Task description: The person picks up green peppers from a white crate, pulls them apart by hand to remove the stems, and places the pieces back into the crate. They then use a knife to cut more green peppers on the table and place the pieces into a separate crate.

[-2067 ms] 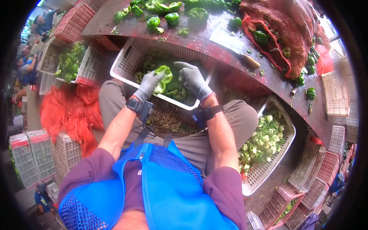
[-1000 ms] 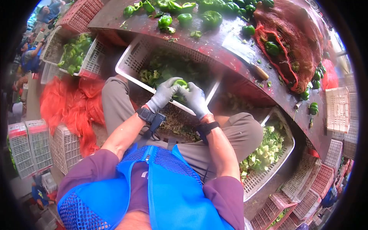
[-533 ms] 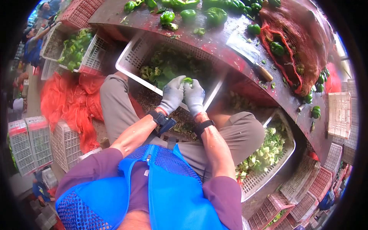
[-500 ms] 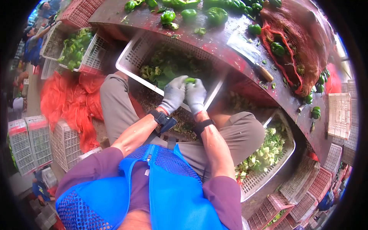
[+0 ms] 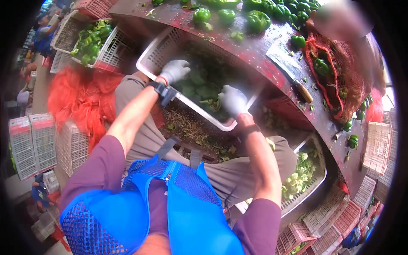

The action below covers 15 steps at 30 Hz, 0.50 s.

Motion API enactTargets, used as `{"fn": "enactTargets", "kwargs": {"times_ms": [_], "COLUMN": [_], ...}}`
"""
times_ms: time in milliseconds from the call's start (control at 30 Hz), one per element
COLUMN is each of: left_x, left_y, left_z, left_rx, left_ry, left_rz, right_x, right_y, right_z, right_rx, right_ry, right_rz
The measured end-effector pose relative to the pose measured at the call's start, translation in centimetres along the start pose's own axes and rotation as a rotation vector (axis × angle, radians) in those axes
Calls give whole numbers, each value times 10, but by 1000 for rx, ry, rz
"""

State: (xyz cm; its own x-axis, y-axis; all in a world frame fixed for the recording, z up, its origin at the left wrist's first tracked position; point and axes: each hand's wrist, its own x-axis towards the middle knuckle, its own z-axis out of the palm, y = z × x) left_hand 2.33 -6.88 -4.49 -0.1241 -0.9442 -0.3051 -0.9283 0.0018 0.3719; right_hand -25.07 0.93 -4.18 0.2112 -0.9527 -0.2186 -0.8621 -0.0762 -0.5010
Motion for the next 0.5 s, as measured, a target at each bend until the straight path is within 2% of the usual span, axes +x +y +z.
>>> {"fn": "enactTargets", "kwargs": {"times_ms": [67, 100, 167, 233, 300, 333, 400, 433, 500], "left_x": [23, 37, 59, 82, 123, 137, 114, 118, 137], "left_y": [-20, -25, -36, -51, -116, -136, -100, -99, -107], "left_z": [-11, -14, 4, 33, 122, 150, 127, 124, 116], "left_rx": [74, 106, 242, 403, 446, 467, 269, 286, 455], "left_ry": [-151, -310, -325, -423, -328, -278, -210, -264, -543], "left_rz": [-48, -72, -37, 29, 303, 444, 274, 288, 497], "right_x": [12, 18, 27, 30, 27, 27, 29, 34, 44], "right_y": [-25, -31, -36, -31, -21, -12, -20, -19, -21], "right_z": [-13, -18, -20, -10, 8, 26, 18, 18, 19], "right_rx": [-25, 144, 483, 637, 739, 748, 653, 647, 641], "right_ry": [-251, -315, -442, -465, -441, -310, -296, -322, -374], "right_rz": [-33, 35, 180, 244, 243, 136, 127, 161, 222]}}
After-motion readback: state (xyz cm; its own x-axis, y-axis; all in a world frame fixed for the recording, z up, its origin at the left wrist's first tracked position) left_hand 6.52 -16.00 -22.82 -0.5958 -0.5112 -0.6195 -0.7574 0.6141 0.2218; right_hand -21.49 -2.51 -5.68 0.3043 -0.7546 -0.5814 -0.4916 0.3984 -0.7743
